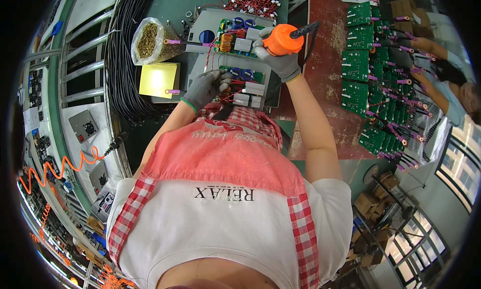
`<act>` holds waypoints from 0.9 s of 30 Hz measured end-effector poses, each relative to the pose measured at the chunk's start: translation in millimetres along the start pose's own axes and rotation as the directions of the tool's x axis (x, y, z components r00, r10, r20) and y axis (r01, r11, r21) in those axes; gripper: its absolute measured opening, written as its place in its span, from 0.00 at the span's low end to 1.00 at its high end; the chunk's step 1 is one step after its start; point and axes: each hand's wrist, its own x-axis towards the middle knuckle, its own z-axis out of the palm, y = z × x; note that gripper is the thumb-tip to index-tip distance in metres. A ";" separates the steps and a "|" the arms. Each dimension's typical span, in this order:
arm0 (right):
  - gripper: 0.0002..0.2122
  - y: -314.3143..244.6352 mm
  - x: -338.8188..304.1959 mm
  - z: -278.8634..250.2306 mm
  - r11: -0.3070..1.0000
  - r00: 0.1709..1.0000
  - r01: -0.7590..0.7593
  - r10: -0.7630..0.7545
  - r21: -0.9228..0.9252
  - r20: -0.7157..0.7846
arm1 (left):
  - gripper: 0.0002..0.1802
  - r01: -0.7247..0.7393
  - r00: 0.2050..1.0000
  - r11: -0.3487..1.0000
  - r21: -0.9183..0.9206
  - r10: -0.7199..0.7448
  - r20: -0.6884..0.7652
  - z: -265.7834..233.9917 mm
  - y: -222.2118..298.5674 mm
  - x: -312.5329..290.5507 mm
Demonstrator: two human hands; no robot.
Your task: The person assembles electronic components and secures metal housings with screws using an electric screwdriver.
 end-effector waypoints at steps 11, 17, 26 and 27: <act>0.21 -40.7 -7.7 21.9 0.974 0.995 0.061 -0.042 0.217 -0.092 | 0.13 0.120 0.982 0.976 -0.183 -0.090 0.164 -9.1 2.2 10.5; 0.24 -93.3 -22.0 53.3 0.797 0.925 0.357 -0.374 0.488 -0.066 | 0.14 0.144 0.984 0.936 -0.322 -0.100 0.148 0.3 9.2 7.9; 0.24 -98.2 -23.8 61.8 0.820 0.931 0.359 -0.346 0.446 -0.114 | 0.11 0.194 0.964 0.886 -0.422 -0.092 0.249 1.3 16.2 1.2; 0.24 -98.9 -23.2 62.8 0.822 0.931 0.359 -0.347 0.442 -0.111 | 0.11 0.206 0.961 0.871 -0.446 -0.095 0.259 3.5 17.0 0.2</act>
